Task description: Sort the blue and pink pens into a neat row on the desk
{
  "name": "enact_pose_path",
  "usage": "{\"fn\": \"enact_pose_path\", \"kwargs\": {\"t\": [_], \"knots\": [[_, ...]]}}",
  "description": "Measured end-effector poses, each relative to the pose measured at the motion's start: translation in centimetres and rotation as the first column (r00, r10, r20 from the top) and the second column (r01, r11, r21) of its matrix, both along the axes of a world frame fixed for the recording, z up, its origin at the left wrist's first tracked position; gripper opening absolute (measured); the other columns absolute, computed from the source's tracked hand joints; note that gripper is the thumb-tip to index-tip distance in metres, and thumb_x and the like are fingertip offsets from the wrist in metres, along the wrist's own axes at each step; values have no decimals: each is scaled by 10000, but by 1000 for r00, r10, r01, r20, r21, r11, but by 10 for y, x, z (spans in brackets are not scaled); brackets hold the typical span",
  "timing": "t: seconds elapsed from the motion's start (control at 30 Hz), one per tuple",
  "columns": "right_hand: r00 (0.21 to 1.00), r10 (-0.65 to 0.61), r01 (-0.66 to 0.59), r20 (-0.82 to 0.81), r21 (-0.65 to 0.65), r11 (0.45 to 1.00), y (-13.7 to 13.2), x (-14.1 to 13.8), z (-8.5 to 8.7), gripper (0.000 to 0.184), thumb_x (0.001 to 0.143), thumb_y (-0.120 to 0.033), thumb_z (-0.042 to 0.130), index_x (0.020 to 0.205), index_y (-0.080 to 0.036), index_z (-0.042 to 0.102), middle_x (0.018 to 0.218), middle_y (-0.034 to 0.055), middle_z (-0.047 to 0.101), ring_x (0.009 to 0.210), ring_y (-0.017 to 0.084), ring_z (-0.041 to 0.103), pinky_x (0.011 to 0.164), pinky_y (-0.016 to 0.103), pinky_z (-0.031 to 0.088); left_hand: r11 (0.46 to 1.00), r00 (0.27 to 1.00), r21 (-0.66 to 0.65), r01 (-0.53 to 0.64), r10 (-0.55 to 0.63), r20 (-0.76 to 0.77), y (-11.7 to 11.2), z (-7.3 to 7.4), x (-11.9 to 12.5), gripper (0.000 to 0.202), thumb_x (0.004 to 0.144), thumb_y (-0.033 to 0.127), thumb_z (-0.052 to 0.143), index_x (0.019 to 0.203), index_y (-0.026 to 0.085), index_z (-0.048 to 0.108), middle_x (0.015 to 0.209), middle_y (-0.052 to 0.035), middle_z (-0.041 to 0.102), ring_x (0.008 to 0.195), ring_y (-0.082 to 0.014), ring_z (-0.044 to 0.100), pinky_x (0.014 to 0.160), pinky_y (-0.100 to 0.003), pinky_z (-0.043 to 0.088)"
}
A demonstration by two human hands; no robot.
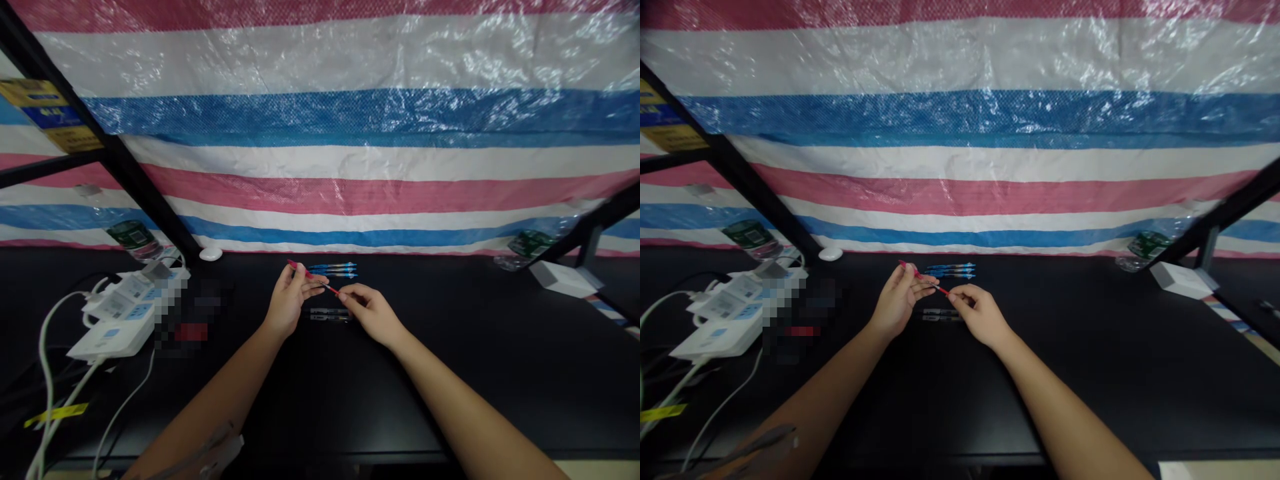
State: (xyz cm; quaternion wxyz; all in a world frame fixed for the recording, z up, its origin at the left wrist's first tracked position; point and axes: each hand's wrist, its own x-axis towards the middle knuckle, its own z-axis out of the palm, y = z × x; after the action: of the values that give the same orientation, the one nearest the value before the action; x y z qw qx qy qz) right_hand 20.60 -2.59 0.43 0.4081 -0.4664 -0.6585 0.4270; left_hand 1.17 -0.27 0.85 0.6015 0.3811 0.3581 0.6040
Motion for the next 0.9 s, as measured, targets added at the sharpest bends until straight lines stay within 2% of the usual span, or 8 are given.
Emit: {"fn": "enact_pose_path", "kwargs": {"t": [0.3, 0.53, 0.67, 0.8, 0.9], "knots": [[1000, -7, 7, 9, 4, 1000, 0, 1, 0, 303, 921, -464, 628, 972, -187, 739, 825, 34, 651, 649, 153, 507, 605, 289, 394, 999, 999, 3, 41, -41, -11, 0, -2, 0, 367, 929, 556, 611, 943, 208, 496, 879, -95, 785, 838, -213, 764, 763, -329, 589], [1000, 7, -7, 16, 29, 1000, 0, 1, 1, 285, 934, -442, 622, 969, -190, 749, 866, 38, 664, 672, 150, 524, 626, 291, 414, 992, 992, 29, 121, -119, -39, -2, -3, 0, 328, 915, 467, 677, 1041, 210, 516, 929, -100, 784, 873, -221, 760, 790, -351, 592], [1000, 5, -7, 27, 73, 997, -1, 3, 3, 276, 954, -419, 602, 997, -198, 761, 883, 47, 669, 747, 174, 572, 677, 305, 447, 983, 982, 38, 181, -178, -70, -4, -4, 0, 279, 904, 409, 706, 1019, 197, 565, 979, -102, 777, 905, -215, 749, 813, -348, 592], [1000, 17, -14, -20, 100, 995, -1, 2, 3, 280, 966, -405, 587, 1099, -213, 742, 976, 69, 685, 865, 204, 628, 761, 330, 497, 980, 979, 59, 191, -186, -78, -6, -4, 3, 213, 882, 342, 738, 983, 186, 634, 1015, -91, 762, 990, -216, 724, 854, -337, 585], [995, -17, 26, -96, 96, 995, -1, 0, 0, 249, 920, -405, 661, 1060, -207, 716, 978, 74, 682, 879, 210, 646, 783, 334, 520, 980, 979, 50, 193, -189, -81, -7, -6, 5, 218, 861, 319, 759, 1008, 184, 672, 1002, -85, 758, 993, -212, 716, 884, -343, 577]]}}
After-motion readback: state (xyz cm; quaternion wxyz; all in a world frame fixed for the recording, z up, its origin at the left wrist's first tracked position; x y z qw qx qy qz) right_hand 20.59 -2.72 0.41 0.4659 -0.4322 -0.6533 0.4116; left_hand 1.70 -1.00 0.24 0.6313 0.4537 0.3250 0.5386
